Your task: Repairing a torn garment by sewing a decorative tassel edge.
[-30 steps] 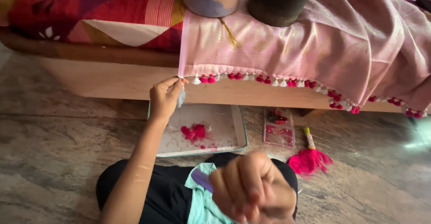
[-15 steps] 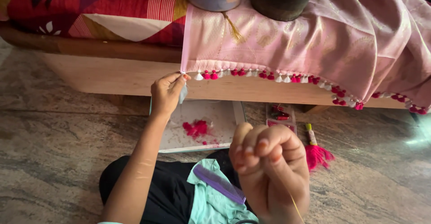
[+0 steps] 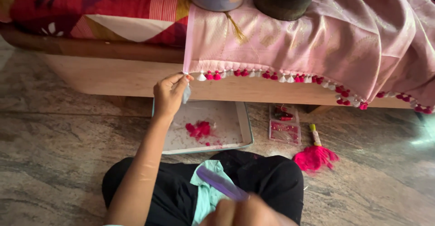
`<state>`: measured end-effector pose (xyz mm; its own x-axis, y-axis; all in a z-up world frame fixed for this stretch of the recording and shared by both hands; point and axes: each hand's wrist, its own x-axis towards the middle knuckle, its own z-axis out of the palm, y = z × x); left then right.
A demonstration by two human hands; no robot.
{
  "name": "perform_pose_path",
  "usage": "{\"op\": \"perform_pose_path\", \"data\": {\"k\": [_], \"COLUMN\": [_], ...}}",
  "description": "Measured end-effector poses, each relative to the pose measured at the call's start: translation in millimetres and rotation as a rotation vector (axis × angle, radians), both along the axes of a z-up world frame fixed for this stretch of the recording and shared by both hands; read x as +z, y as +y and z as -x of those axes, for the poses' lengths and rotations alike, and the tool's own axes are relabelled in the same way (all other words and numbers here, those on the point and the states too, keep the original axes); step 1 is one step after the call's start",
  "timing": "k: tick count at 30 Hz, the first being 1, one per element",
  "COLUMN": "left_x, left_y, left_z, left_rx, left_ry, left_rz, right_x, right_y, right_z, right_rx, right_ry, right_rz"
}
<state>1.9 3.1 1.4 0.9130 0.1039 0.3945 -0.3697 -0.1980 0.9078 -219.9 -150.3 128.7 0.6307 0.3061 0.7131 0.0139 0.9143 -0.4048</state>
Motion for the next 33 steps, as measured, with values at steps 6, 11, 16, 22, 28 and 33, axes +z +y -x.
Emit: {"op": "perform_pose_path", "data": {"k": [6,11,16,22,28,33], "left_x": [6,6,4,4,-2,2], "left_y": [0,-1,1,1,2,1], "left_z": [6,6,6,6,0,2], "left_rx": [0.013,0.021,0.003,0.022,0.041,0.022], "left_ry": [0.034,0.033,-0.037,-0.011,-0.072,-0.034], "left_rz": [0.008,0.007,0.018,-0.02,-0.06,-0.073], "right_x": [6,18,16,38,62,64], "right_y": [-5,-17,-23,-33,-44,-84], "right_z": [8,10,5,10,19,56], "right_rx": [0.014,-0.146,-0.155,-0.798,-0.777,-0.789], "right_ry": [0.125,0.224,0.281,0.048,0.076,0.106], "right_rz": [-0.008,0.05,0.015,0.358,0.5,0.632]}}
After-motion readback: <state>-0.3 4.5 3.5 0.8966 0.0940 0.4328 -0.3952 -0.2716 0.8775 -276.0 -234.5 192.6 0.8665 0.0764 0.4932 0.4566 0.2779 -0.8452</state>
